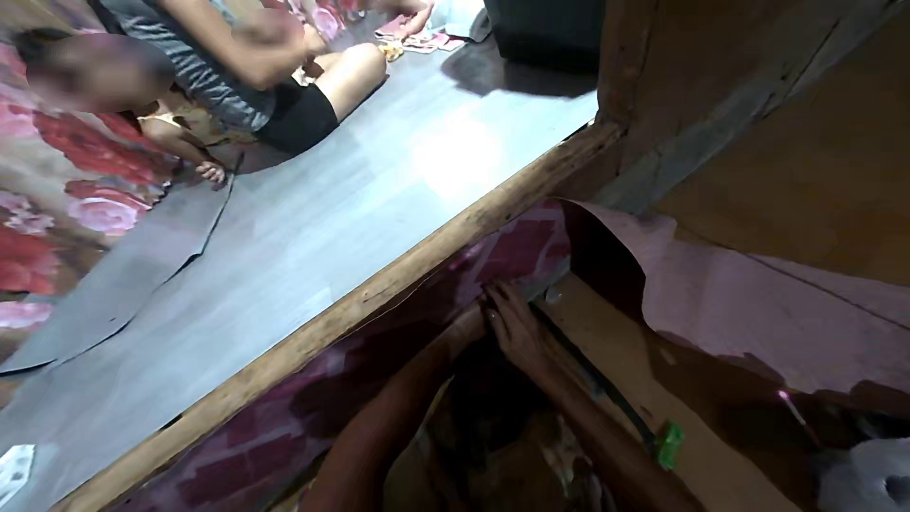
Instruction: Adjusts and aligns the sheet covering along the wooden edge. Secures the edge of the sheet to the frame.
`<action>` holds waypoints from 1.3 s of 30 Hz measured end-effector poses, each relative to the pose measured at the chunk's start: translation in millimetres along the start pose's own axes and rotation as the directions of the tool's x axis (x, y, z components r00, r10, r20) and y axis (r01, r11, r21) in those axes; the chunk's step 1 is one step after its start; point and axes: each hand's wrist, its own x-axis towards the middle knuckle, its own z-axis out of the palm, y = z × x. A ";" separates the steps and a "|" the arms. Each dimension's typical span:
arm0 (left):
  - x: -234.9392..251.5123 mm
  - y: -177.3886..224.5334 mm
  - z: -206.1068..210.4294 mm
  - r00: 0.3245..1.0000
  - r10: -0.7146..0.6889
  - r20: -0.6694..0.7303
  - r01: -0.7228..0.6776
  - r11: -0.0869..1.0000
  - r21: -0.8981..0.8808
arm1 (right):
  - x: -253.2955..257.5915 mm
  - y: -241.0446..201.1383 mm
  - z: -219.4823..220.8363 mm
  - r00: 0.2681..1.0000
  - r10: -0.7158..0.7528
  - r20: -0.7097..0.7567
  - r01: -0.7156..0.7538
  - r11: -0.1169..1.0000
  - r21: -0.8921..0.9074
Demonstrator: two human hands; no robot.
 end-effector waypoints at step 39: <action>32.7 -6.8 13.3 0.965 0.239 0.108 -0.252 0.735 0.630 | -15.2 26.7 25.7 0.874 0.484 -0.036 -0.477 0.871 0.118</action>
